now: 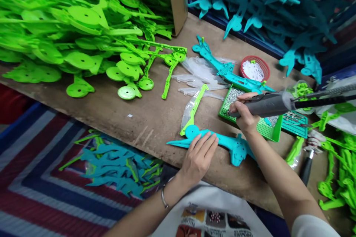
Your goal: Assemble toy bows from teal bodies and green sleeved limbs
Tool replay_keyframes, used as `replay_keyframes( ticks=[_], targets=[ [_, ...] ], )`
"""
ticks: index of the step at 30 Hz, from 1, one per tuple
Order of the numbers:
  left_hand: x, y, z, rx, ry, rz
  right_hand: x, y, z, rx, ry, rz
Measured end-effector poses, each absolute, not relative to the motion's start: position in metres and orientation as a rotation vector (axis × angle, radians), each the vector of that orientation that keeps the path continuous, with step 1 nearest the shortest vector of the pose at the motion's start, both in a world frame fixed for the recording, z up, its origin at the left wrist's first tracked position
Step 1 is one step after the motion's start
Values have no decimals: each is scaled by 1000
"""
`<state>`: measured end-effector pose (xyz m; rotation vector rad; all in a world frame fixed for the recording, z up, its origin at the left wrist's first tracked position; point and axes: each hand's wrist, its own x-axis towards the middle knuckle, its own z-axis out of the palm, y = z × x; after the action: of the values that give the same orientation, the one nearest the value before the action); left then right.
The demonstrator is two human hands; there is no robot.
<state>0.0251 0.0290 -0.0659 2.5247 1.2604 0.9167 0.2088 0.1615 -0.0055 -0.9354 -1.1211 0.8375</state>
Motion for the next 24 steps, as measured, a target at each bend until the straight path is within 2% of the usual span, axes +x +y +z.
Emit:
replay_keyframes(
  ticks=[12,18,24],
  targets=[
    [25,29,-71,2529,1195,990,209,166,-5,-993,-1223,908],
    [26,29,-69,2518,1185,966,197,152,40,-869,-1177,812],
    [29,30,-66,2486,1196,1038,153,120,61,-705,-1257,1037]
  ],
)
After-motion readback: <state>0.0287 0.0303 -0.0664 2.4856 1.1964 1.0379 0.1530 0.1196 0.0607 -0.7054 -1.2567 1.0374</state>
